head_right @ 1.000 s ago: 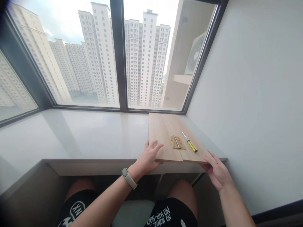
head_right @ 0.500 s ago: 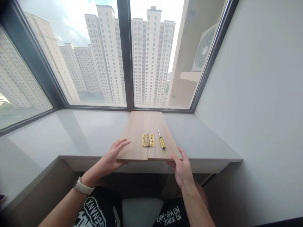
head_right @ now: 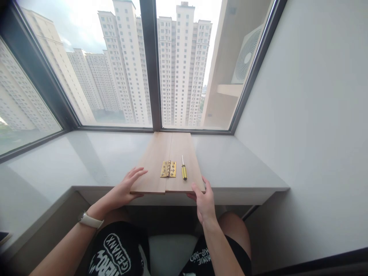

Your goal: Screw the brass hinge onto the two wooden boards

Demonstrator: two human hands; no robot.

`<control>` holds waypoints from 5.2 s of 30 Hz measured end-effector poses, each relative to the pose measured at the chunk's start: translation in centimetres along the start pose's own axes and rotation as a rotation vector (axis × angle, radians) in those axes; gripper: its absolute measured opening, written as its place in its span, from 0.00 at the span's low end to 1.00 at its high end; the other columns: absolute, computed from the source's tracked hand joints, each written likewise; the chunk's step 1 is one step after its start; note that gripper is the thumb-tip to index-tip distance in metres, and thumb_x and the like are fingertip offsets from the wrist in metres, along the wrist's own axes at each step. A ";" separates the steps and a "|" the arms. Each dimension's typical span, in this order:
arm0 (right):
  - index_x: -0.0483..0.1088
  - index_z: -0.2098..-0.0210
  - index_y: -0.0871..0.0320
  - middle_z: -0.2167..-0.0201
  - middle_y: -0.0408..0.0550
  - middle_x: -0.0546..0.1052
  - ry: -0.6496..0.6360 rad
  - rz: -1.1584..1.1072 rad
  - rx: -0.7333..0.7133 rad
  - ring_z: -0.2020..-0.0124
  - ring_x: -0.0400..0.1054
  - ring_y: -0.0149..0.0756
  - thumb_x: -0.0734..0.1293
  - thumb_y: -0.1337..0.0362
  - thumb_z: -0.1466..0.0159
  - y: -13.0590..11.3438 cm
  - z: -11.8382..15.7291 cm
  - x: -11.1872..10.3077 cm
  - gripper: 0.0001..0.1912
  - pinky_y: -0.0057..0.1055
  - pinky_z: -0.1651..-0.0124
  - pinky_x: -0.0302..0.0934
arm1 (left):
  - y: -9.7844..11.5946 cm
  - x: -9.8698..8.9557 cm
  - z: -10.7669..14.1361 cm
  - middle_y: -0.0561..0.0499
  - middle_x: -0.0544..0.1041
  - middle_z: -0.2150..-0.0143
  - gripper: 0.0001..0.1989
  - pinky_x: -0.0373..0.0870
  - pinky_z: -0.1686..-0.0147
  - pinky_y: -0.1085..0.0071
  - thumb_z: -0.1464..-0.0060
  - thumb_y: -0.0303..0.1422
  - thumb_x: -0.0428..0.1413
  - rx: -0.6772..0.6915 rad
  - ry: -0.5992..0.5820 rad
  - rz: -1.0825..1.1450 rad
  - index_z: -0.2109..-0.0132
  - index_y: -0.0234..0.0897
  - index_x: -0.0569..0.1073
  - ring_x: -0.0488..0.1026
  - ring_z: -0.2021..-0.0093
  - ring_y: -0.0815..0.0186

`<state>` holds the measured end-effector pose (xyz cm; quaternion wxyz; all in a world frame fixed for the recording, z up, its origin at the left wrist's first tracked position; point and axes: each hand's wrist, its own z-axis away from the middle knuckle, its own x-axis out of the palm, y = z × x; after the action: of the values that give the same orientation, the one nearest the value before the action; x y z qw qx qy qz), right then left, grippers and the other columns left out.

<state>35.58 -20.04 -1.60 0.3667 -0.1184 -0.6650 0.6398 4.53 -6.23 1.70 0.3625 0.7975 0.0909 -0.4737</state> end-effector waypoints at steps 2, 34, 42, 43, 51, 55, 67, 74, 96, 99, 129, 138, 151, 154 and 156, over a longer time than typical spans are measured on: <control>0.63 0.35 0.49 0.54 0.47 0.81 -0.006 0.006 0.017 0.62 0.79 0.45 0.79 0.56 0.45 0.2 0.0 -0.4 0.42 0.38 0.62 0.78 | -0.2 0.5 0.2 0.46 0.55 0.25 0.40 0.53 0.31 0.38 0.44 0.35 0.63 -0.008 -0.007 -0.003 0.29 0.52 0.58 0.42 0.24 0.42; 0.62 0.36 0.48 0.63 0.47 0.81 -0.114 0.234 0.113 0.70 0.77 0.44 0.77 0.49 0.45 -1.0 -0.5 -1.9 0.41 0.42 0.64 0.73 | -0.9 2.3 -0.5 0.42 0.56 0.26 0.44 0.55 0.30 0.44 0.46 0.53 0.63 -0.050 0.087 -0.039 0.28 0.49 0.57 0.47 0.25 0.44; 0.70 0.47 0.56 0.55 0.54 0.75 0.107 1.344 -0.366 0.54 0.72 0.48 0.62 0.35 0.37 -6.0 -1.3 -0.6 0.33 0.40 0.53 0.63 | -1.0 1.7 -0.4 0.40 0.50 0.24 0.50 0.55 0.31 0.44 0.48 0.58 0.62 -0.036 0.045 -0.116 0.26 0.48 0.52 0.45 0.25 0.42; 0.70 0.48 0.55 0.54 0.54 0.75 0.049 1.375 -0.408 0.54 0.72 0.47 0.61 0.36 0.35 -6.1 -1.3 0.4 0.31 0.38 0.54 0.62 | -0.8 1.6 -0.6 0.41 0.50 0.24 0.49 0.55 0.32 0.43 0.48 0.58 0.61 -0.030 0.048 -0.126 0.26 0.48 0.52 0.44 0.25 0.41; 0.70 0.54 0.60 0.57 0.59 0.78 -0.124 1.675 -0.363 0.55 0.74 0.48 0.62 0.45 0.31 -4.6 -2.4 6.4 0.23 0.36 0.58 0.61 | 2.2 1.4 -4.6 0.42 0.74 0.41 0.18 0.65 0.37 0.50 0.33 0.41 0.50 -0.027 0.180 -0.097 0.41 0.39 0.72 0.67 0.38 0.50; 0.69 0.53 0.61 0.61 0.58 0.80 -0.079 1.690 -0.335 0.59 0.76 0.46 0.57 0.56 0.26 -5.4 -3.9 6.5 0.15 0.35 0.59 0.60 | 2.0 1.9 -5.9 0.42 0.78 0.47 0.14 0.68 0.42 0.52 0.35 0.36 0.51 -0.036 0.185 -0.031 0.48 0.38 0.76 0.71 0.44 0.50; 0.74 0.55 0.56 0.58 0.50 0.79 -0.424 1.344 -0.926 0.59 0.72 0.38 0.61 0.66 0.28 -14.0 -6.2 10.7 0.10 0.30 0.54 0.59 | 1.8 1.8 -8.8 0.47 0.80 0.68 0.18 0.65 0.67 0.67 0.30 0.41 0.44 -0.151 0.170 0.092 0.59 0.39 0.77 0.77 0.67 0.59; 0.74 0.56 0.56 0.60 0.50 0.78 -0.539 1.474 -0.927 0.61 0.71 0.37 0.61 0.65 0.28 -13.6 -6.4 13.1 0.10 0.29 0.56 0.57 | 0.8 2.6 -9.0 0.43 0.82 0.57 0.13 0.70 0.58 0.66 0.34 0.36 0.49 -0.156 0.170 0.052 0.53 0.38 0.76 0.78 0.57 0.57; 0.75 0.57 0.57 0.57 0.52 0.76 -0.800 1.774 -0.957 0.61 0.72 0.36 0.63 0.74 0.34 -14.8 -6.1 18.2 0.11 0.28 0.63 0.56 | 1.6 2.6 -12.6 0.44 0.81 0.52 0.10 0.76 0.55 0.61 0.38 0.34 0.55 -0.045 0.235 0.226 0.52 0.39 0.77 0.79 0.56 0.57; 0.75 0.57 0.58 0.57 0.53 0.77 -0.796 1.787 -0.939 0.59 0.72 0.39 0.66 0.71 0.36 -14.7 -6.7 18.8 0.09 0.29 0.63 0.56 | 2.7 2.0 -13.7 0.44 0.81 0.52 0.11 0.77 0.54 0.62 0.38 0.34 0.56 -0.004 0.225 0.424 0.49 0.39 0.76 0.80 0.52 0.57; 0.75 0.59 0.61 0.63 0.57 0.80 -0.639 1.781 -0.938 0.61 0.75 0.43 0.62 0.64 0.30 -15.4 -5.1 18.9 0.10 0.30 0.62 0.59 | 4.1 1.5 -14.9 0.45 0.82 0.57 0.11 0.79 0.56 0.62 0.42 0.39 0.62 0.049 0.327 0.559 0.57 0.38 0.74 0.82 0.57 0.57; 0.73 0.60 0.58 0.60 0.51 0.79 -0.764 1.742 -0.989 0.59 0.72 0.37 0.64 0.71 0.33 -16.2 -5.5 18.5 0.07 0.28 0.61 0.55 | 3.6 1.1 -15.2 0.43 0.82 0.52 0.11 0.77 0.47 0.60 0.38 0.35 0.57 0.126 0.308 0.645 0.52 0.35 0.75 0.80 0.50 0.57; 0.76 0.56 0.64 0.63 0.61 0.80 -0.478 1.791 -0.875 0.58 0.76 0.47 0.61 0.57 0.28 -16.2 -3.6 18.7 0.17 0.33 0.57 0.64 | 4.7 1.2 -14.6 0.46 0.83 0.57 0.07 0.78 0.51 0.64 0.39 0.31 0.56 0.157 0.377 0.477 0.55 0.37 0.76 0.81 0.56 0.60; 0.76 0.55 0.64 0.63 0.60 0.81 -0.512 1.798 -0.881 0.60 0.77 0.45 0.61 0.60 0.28 -16.0 -3.4 18.9 0.15 0.31 0.58 0.64 | 4.7 1.2 -14.6 0.46 0.82 0.57 0.05 0.79 0.53 0.64 0.39 0.32 0.57 0.151 0.394 0.474 0.57 0.37 0.76 0.81 0.58 0.60; 0.75 0.56 0.64 0.64 0.59 0.80 -0.539 1.800 -0.899 0.61 0.77 0.44 0.61 0.62 0.28 -16.0 -3.5 18.9 0.14 0.31 0.60 0.63 | 4.6 1.1 -14.6 0.46 0.82 0.57 0.05 0.79 0.54 0.63 0.40 0.33 0.58 0.147 0.386 0.483 0.58 0.37 0.75 0.81 0.58 0.60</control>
<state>29.49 -7.97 19.46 -0.4848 -0.5494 -0.5678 0.3752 17.45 -0.03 7.32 0.3820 0.8952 -0.0684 -0.2192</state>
